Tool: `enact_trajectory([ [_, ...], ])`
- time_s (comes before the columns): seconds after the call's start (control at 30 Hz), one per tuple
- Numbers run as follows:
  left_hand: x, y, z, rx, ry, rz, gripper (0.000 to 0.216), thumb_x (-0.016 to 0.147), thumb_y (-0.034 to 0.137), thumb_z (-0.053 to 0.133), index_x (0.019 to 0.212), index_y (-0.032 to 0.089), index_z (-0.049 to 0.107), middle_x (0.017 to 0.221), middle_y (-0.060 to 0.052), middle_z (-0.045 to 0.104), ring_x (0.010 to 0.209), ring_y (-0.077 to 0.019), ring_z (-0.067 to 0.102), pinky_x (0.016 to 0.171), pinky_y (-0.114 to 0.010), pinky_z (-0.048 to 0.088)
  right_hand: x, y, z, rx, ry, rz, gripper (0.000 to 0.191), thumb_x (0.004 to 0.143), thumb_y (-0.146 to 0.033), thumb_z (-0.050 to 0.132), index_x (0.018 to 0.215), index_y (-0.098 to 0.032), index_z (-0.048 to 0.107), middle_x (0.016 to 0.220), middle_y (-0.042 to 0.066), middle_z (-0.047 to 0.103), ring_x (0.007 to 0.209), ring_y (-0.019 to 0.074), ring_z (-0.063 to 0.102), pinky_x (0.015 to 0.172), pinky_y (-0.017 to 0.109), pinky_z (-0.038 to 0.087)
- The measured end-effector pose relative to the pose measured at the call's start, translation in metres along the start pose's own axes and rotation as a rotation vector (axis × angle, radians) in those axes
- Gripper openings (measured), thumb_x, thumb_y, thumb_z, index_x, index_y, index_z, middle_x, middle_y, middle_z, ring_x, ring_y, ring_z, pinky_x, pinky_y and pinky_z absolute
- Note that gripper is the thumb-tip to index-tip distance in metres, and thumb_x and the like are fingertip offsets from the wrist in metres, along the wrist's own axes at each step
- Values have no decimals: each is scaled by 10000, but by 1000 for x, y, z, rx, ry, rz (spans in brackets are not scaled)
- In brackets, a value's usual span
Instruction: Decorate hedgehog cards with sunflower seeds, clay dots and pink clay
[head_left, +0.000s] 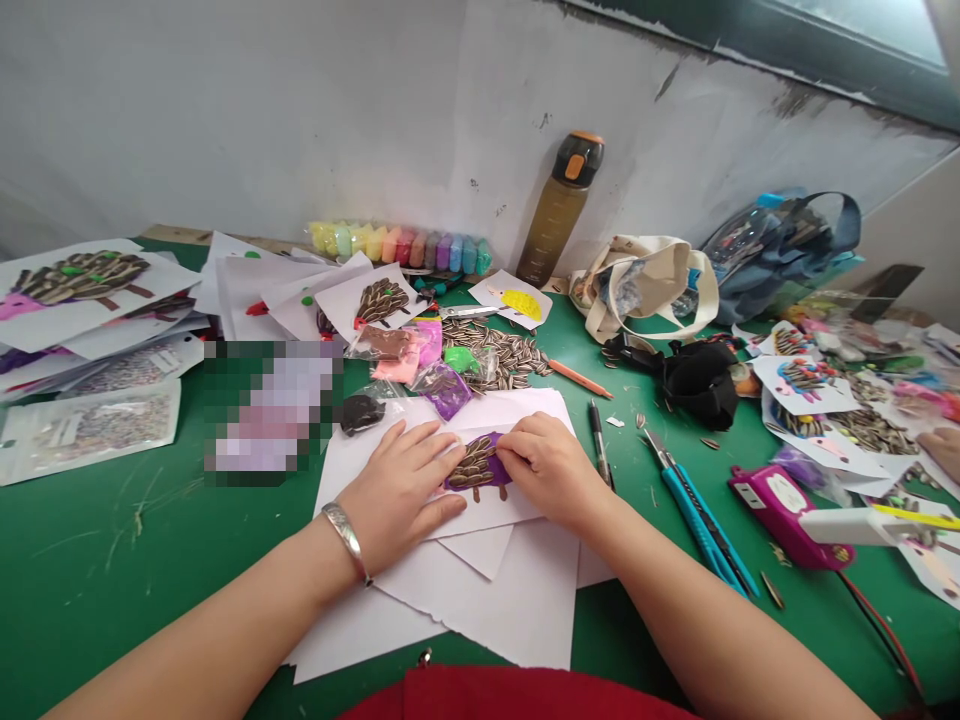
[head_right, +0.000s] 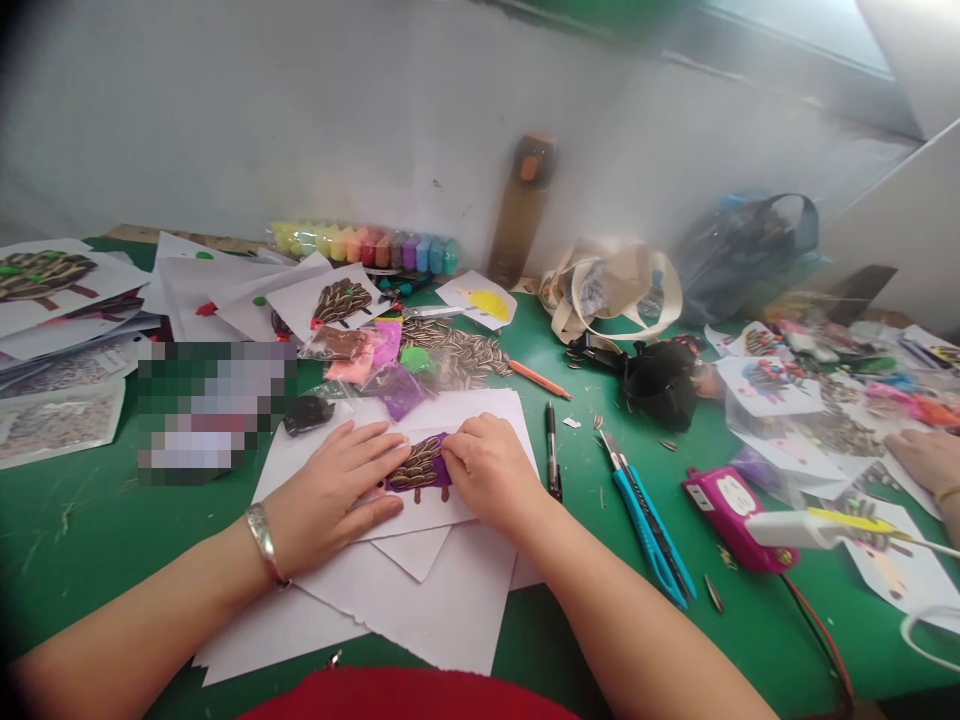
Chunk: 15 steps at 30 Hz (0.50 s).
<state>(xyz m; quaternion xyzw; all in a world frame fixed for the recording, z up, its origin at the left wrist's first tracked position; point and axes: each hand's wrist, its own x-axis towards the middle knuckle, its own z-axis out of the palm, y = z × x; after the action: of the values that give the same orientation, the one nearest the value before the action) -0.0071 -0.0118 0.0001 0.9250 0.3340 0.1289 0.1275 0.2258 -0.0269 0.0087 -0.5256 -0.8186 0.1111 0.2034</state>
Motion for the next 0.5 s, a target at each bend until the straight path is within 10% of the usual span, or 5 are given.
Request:
enact_trajectory([
  [0.5, 0, -2, 1, -7, 4, 9, 439, 903, 371, 546, 1295, 175, 534, 1328, -117, 566, 1295, -334, 419, 1093, -577, 249, 8, 14, -11, 38, 97, 99, 183, 867, -142, 551, 768, -195, 696, 766, 39, 638, 775, 177, 555, 706, 285, 387],
])
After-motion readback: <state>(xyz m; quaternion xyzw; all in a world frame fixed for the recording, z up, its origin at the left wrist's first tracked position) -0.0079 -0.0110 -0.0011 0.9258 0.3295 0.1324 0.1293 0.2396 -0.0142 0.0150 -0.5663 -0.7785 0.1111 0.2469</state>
